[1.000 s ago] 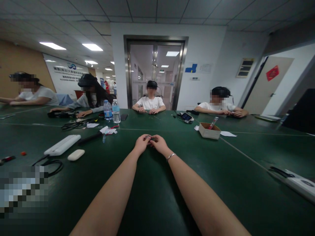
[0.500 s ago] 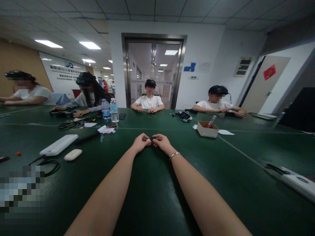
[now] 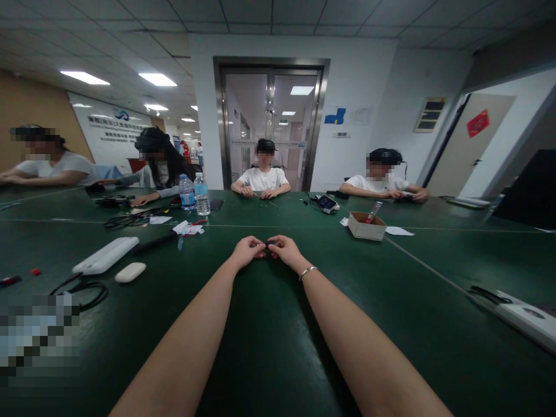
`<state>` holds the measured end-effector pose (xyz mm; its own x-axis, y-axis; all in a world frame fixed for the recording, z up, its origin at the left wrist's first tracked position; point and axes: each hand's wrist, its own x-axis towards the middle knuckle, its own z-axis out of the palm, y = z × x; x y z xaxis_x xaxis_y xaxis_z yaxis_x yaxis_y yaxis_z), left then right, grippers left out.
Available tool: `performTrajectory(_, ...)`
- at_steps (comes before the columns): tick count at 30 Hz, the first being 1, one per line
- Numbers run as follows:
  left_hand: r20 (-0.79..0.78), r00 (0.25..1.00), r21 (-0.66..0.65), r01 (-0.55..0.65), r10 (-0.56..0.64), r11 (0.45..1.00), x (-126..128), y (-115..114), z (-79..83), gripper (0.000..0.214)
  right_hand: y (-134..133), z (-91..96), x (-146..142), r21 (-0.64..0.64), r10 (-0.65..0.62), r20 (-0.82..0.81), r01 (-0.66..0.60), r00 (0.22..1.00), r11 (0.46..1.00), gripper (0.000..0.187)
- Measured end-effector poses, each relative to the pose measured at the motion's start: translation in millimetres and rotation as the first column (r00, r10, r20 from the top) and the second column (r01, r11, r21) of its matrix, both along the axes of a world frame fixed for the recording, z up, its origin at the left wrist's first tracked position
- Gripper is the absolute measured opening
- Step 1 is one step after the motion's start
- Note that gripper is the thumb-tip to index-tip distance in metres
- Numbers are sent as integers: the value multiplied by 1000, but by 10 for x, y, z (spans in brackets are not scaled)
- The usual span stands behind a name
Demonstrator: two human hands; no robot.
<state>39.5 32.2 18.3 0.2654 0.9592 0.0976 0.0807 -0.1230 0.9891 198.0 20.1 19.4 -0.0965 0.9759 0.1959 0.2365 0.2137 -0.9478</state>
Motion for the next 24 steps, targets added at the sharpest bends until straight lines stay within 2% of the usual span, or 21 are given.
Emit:
performTrajectory(11, 20, 999, -71, -28, 30, 997, 16, 28, 2, 12, -37, 44, -12, -2, 24, -43, -24, 999, 1000, 18)
performTrajectory(24, -33, 999, -64, -44, 42, 997, 17, 62, -20, 15, -6, 15, -11, -3, 17, -49, -17, 999, 1000, 17)
